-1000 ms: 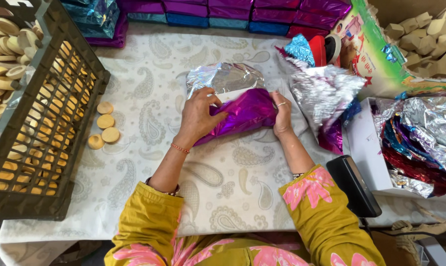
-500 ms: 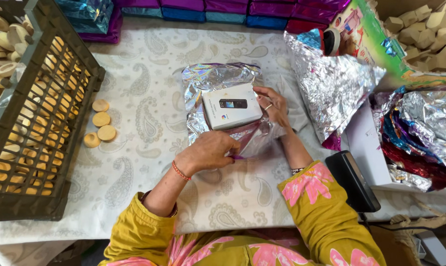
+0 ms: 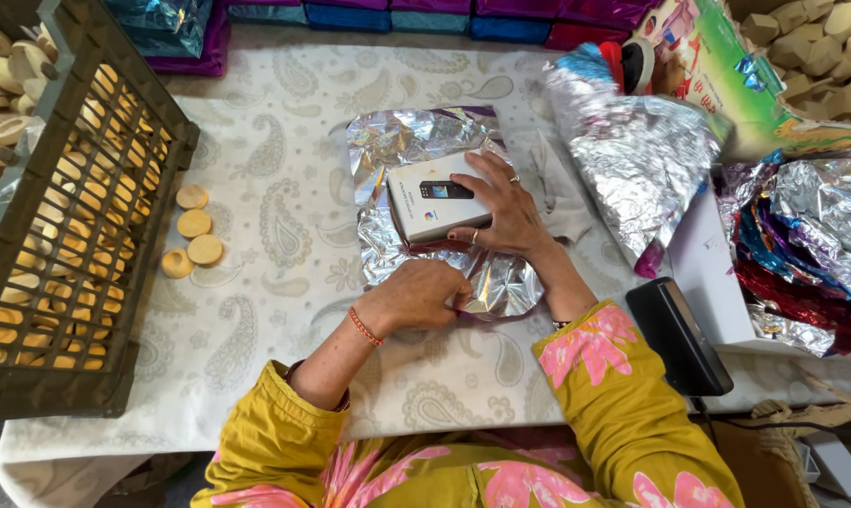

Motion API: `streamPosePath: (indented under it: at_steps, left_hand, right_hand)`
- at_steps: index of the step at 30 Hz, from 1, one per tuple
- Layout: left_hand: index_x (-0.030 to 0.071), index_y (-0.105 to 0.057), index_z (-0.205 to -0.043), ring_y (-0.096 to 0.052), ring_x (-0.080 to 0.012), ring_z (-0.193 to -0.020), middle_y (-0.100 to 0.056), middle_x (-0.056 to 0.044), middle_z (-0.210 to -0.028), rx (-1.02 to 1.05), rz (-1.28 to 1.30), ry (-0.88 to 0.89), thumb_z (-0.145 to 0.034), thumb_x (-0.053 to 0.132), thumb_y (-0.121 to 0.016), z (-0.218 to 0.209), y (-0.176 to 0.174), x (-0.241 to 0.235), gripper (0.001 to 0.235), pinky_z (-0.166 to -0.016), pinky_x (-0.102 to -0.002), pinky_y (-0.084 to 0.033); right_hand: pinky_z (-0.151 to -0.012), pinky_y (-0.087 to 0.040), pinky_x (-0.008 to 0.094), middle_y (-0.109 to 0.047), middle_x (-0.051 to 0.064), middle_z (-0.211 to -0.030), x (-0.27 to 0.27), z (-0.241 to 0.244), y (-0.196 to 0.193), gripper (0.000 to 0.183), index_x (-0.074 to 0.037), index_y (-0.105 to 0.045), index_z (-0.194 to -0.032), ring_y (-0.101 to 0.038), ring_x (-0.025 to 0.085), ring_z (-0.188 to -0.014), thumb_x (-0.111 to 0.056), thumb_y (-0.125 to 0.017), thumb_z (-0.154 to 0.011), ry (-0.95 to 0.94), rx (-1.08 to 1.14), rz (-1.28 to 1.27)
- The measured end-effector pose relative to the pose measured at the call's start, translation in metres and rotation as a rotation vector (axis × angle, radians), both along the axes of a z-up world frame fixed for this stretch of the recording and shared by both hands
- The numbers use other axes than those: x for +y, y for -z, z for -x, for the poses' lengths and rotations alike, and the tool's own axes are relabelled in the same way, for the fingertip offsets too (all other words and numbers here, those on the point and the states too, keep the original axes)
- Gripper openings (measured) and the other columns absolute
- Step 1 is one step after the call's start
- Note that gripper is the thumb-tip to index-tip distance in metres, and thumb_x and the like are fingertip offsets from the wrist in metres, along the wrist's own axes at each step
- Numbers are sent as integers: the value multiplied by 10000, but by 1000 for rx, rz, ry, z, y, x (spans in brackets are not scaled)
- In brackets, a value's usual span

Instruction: The person wraps a small rectangular box in shiny purple foil paper. They fold the paper around the box, tuck the edges, and secure the seams with clear adhesive tape. The person works at a table covered with a patterned cloth, surrounded by stacks of wrapped items and loose wrapping materials.

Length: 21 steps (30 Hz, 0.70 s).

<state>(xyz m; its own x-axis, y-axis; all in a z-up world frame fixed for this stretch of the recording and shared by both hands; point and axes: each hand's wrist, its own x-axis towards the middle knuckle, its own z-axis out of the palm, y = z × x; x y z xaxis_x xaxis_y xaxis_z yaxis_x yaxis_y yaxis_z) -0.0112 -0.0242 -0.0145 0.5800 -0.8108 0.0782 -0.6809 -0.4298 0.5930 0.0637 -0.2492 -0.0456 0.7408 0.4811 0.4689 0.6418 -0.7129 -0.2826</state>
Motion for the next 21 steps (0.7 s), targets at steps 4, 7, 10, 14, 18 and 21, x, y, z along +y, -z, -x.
streamPosePath:
  at_steps: [4,7,10,14,18,21]
  left_hand:
    - [102,-658,-721,-676,-311,-762,-680,-96,-717,26,-44,2,-699,156,-702,0,-5,0,73,-659,-451,-494]
    - [87,-656,-733,-674,-318,-745,-676,-110,-713,38,-57,-6,-749,202,-712,0,-10,4,129,-659,-453,-493]
    - [92,-673,-764,-687,-311,-749,-697,-102,-736,35,-7,-5,-745,195,-702,-1,-12,7,109,-665,-446,-505]
    - [103,-701,-794,-697,-308,-768,-719,-99,-763,14,8,-12,-735,188,-695,-2,-10,9,103,-677,-443,-513]
    - [109,-713,-772,-698,-309,-772,-715,-108,-749,24,-36,-2,-704,193,-708,-2,-8,6,108,-685,-443,-516]
    - [98,-715,-764,-698,-311,-764,-718,-112,-751,20,-20,32,-727,237,-734,-4,-9,6,144,-684,-444,-516]
  right_hand:
    - [-1183,-397,514,-426,105,-1585,1,1,-1,839,-173,-604,-1414,-319,378,-1515,-617,-828,-738,6,-11,27]
    - [-1182,-400,504,-431,108,-1579,2,2,-3,850,-167,-601,-1408,-329,376,-1511,-634,-815,-730,6,2,29]
    - [-1199,-397,503,-433,115,-1582,3,4,-5,856,-163,-596,-1414,-342,368,-1516,-640,-814,-738,-9,-15,23]
    - [-1194,-398,507,-437,130,-1581,5,6,-8,852,-161,-593,-1419,-353,366,-1509,-636,-815,-748,-13,-39,47]
    - [-1180,-400,508,-442,134,-1578,7,8,-10,841,-159,-595,-1416,-356,377,-1497,-623,-806,-747,-12,-40,71]
    - [-1167,-409,509,-451,137,-1566,8,7,-12,828,-152,-596,-1406,-368,381,-1485,-624,-794,-756,-23,-48,63]
